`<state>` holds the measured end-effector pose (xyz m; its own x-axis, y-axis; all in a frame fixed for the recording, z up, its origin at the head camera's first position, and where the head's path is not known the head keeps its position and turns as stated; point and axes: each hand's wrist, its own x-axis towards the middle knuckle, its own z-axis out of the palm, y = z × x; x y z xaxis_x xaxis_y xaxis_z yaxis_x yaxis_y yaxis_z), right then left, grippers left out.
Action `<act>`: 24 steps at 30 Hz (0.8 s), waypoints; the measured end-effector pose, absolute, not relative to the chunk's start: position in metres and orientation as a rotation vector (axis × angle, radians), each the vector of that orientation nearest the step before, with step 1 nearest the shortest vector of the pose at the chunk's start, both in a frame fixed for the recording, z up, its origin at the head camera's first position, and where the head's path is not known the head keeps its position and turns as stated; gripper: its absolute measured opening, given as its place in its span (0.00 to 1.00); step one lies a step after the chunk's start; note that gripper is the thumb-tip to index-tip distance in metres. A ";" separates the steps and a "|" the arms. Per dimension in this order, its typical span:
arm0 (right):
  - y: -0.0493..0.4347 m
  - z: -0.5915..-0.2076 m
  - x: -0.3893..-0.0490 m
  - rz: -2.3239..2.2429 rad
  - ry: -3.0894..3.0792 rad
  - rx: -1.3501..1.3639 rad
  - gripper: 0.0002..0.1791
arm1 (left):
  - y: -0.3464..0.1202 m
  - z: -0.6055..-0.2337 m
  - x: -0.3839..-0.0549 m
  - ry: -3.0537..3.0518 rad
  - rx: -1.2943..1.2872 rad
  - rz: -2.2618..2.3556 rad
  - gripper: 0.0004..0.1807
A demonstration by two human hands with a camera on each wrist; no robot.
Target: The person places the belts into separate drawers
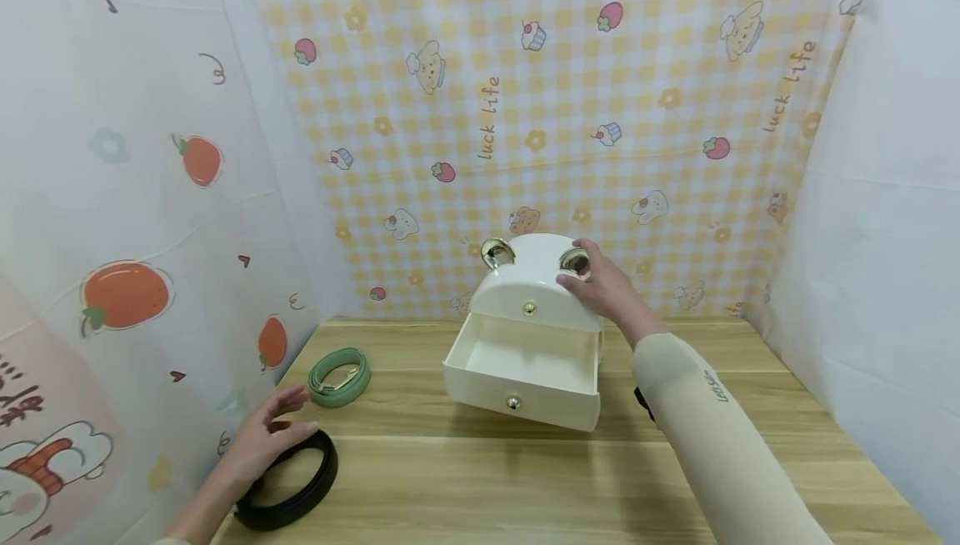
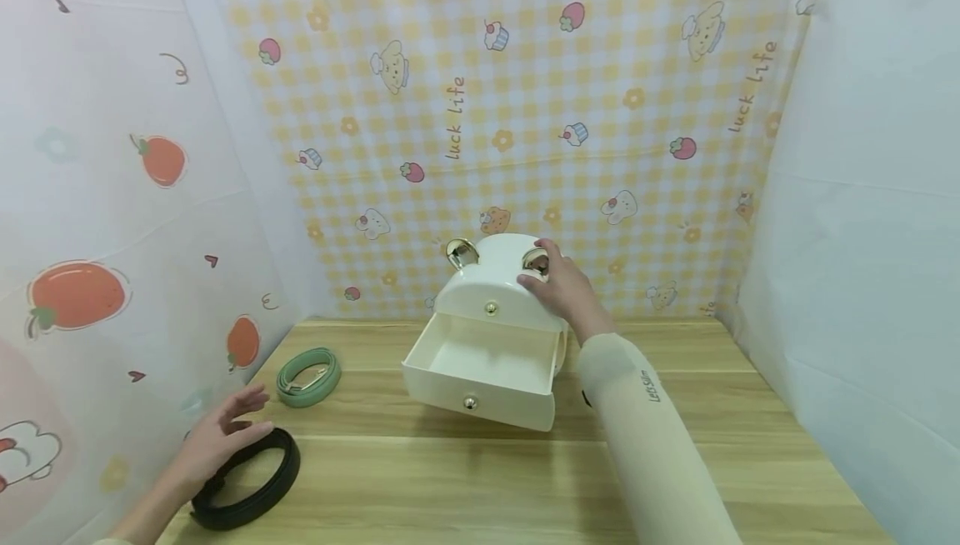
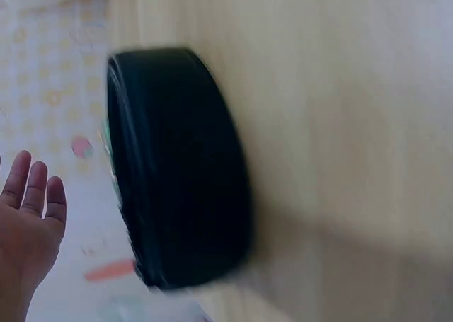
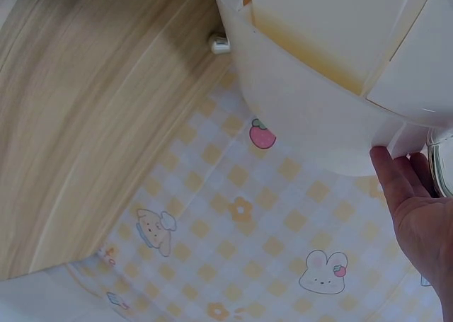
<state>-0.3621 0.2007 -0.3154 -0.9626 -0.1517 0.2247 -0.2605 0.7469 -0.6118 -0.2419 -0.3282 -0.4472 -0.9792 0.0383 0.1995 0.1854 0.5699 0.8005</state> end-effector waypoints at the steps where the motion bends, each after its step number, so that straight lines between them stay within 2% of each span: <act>1: 0.200 -0.315 -0.362 1.011 -2.783 0.332 0.43 | -0.334 -0.448 -0.239 -2.658 -0.164 -1.347 0.37; 6: 0.200 -0.316 -0.362 1.015 -2.781 0.324 0.43 | -0.359 -0.456 -0.228 -2.730 -0.038 -1.283 0.38; 14: 0.200 -0.317 -0.363 1.010 -2.775 0.322 0.43 | -0.389 -0.467 -0.218 -2.895 0.158 -1.352 0.47; 24: 0.200 -0.317 -0.362 1.002 -2.772 0.319 0.43 | -0.410 -0.492 -0.219 -3.128 0.161 -1.327 0.54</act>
